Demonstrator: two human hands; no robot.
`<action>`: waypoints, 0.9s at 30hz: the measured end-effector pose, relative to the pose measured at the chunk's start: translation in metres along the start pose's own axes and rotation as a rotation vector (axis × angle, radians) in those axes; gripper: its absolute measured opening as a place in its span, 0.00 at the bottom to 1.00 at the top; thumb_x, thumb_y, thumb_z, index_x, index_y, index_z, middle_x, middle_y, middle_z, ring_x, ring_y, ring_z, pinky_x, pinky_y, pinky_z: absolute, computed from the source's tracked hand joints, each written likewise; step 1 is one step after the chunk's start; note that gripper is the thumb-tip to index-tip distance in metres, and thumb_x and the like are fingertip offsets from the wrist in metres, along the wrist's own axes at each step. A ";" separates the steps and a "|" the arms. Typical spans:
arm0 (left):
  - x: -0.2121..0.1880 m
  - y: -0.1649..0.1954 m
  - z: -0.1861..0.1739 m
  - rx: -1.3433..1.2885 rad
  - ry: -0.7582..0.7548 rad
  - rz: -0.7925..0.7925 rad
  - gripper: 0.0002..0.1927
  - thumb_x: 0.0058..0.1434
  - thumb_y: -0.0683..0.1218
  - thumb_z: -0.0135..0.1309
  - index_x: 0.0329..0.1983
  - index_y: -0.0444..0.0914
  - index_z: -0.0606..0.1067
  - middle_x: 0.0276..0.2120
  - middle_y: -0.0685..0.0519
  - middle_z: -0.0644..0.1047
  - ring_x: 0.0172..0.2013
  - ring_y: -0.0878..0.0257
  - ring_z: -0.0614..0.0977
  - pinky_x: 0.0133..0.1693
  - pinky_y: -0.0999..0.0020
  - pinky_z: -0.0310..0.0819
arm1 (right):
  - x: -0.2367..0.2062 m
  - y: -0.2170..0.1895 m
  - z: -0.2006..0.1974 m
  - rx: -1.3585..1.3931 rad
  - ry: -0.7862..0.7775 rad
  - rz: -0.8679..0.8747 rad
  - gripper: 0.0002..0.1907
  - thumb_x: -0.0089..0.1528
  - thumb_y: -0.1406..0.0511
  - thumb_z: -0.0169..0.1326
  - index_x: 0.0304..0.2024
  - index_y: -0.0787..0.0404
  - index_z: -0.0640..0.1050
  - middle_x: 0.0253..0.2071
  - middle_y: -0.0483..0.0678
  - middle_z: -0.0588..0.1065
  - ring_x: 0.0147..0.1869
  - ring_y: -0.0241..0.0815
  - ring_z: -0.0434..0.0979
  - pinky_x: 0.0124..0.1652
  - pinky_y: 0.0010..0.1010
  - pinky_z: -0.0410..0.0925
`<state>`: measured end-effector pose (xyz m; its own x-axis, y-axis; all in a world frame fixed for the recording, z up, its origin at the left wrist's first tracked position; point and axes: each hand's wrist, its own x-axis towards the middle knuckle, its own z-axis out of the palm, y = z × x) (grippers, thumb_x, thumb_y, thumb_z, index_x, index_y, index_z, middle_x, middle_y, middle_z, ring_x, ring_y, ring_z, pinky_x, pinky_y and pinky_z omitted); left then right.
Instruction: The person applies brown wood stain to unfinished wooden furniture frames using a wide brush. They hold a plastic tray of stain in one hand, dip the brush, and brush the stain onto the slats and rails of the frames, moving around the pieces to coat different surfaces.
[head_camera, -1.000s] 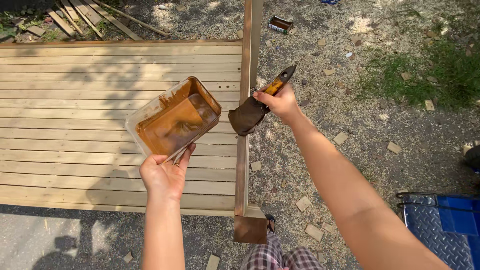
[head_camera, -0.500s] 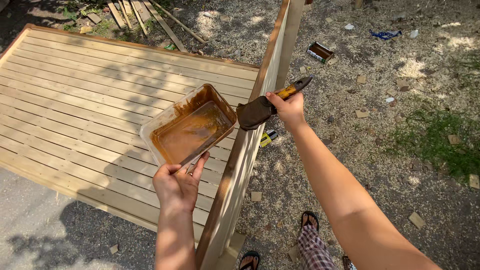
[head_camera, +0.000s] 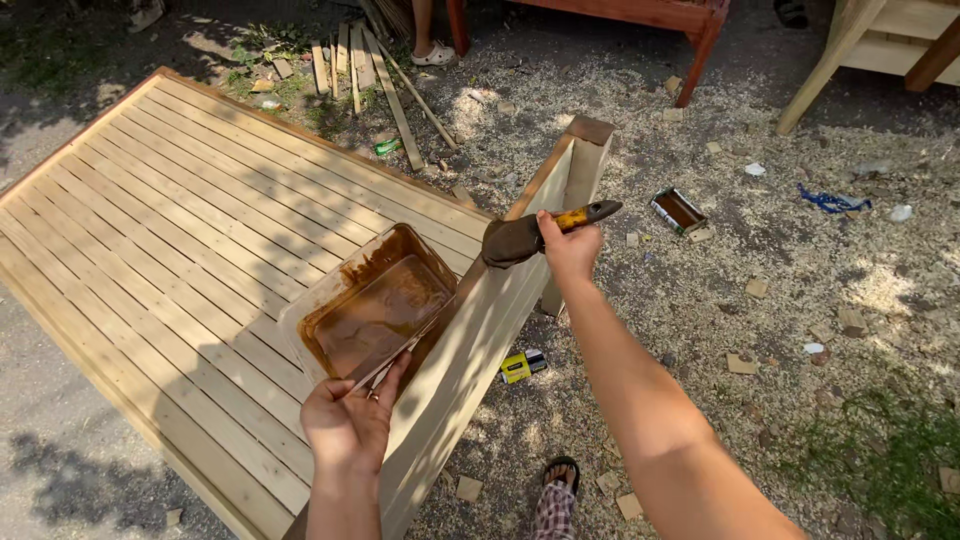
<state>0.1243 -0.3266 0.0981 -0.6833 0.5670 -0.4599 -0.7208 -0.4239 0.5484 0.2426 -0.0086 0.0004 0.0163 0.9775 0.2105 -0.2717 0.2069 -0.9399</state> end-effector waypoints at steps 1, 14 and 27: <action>0.007 -0.007 0.010 -0.005 0.066 -0.005 0.28 0.54 0.37 0.31 0.60 0.28 0.58 0.61 0.37 0.69 0.61 0.40 0.74 0.59 0.41 0.72 | 0.014 0.002 -0.001 -0.008 0.001 -0.023 0.13 0.58 0.66 0.68 0.32 0.71 0.79 0.32 0.47 0.80 0.31 0.34 0.78 0.32 0.28 0.73; 0.094 -0.102 0.111 -0.055 0.055 0.018 0.32 0.55 0.41 0.30 0.64 0.21 0.54 0.61 0.26 0.67 0.58 0.29 0.74 0.59 0.42 0.76 | 0.219 0.014 -0.020 -0.377 0.003 -0.219 0.15 0.57 0.61 0.69 0.32 0.67 0.83 0.27 0.49 0.81 0.30 0.37 0.82 0.33 0.31 0.73; 0.079 -0.198 0.162 -0.119 0.180 0.193 0.34 0.54 0.40 0.30 0.67 0.23 0.54 0.63 0.28 0.65 0.59 0.30 0.74 0.56 0.46 0.77 | 0.314 0.015 -0.031 0.119 -0.221 -0.050 0.07 0.62 0.72 0.65 0.37 0.70 0.78 0.39 0.51 0.79 0.40 0.36 0.80 0.41 0.27 0.75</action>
<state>0.2320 -0.0838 0.0667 -0.8110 0.3379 -0.4777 -0.5769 -0.5976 0.5568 0.2735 0.3028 0.0446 -0.1747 0.9307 0.3214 -0.3874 0.2351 -0.8914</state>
